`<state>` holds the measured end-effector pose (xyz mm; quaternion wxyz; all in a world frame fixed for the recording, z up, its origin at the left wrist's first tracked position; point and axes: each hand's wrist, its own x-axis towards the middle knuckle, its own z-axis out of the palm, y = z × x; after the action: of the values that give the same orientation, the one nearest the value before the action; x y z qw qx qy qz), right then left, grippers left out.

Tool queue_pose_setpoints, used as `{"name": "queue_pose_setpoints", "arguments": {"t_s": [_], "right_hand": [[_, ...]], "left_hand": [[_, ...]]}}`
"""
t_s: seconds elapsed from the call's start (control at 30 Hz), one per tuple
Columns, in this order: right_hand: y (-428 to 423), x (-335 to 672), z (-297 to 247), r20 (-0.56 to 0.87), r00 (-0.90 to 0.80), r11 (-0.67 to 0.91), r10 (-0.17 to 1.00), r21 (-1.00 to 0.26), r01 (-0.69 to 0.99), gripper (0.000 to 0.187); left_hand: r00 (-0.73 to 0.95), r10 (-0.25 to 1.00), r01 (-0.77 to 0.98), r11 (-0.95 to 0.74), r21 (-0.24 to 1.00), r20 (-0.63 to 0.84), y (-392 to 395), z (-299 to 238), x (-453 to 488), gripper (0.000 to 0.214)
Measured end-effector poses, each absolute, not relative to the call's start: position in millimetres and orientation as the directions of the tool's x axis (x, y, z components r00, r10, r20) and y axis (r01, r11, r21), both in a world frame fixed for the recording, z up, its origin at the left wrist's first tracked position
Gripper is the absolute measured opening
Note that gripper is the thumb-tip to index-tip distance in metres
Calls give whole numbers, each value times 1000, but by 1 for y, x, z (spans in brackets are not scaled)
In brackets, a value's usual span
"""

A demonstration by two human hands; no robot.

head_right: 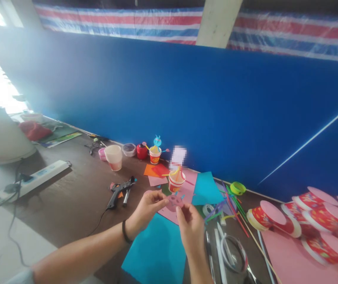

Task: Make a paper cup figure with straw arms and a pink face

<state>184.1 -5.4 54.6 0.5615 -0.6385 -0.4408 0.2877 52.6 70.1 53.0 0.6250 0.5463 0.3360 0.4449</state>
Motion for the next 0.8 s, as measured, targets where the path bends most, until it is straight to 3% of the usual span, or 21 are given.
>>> {"name": "queue_pose_setpoints", "arguments": {"t_s": [0.23, 0.33, 0.43, 0.6, 0.8], "right_hand": [[36, 213, 51, 438, 347, 213, 829, -822, 528, 20], [60, 233, 51, 560, 284, 328, 779, -749, 576, 15], [81, 248, 49, 660, 204, 423, 724, -657, 625, 9], [100, 259, 41, 754, 92, 506, 650, -520, 688, 12], [99, 260, 28, 776, 43, 516, 630, -459, 723, 23]], "left_hand": [[327, 915, -148, -196, 969, 235, 109, 53, 61, 32], [289, 910, -5, -308, 951, 297, 138, 61, 65, 25], [358, 841, 160, -485, 860, 407, 166, 73, 71, 23], [557, 728, 185, -578, 795, 399, 202, 79, 81, 34], [593, 701, 151, -581, 800, 397, 217, 61, 84, 43]]}}
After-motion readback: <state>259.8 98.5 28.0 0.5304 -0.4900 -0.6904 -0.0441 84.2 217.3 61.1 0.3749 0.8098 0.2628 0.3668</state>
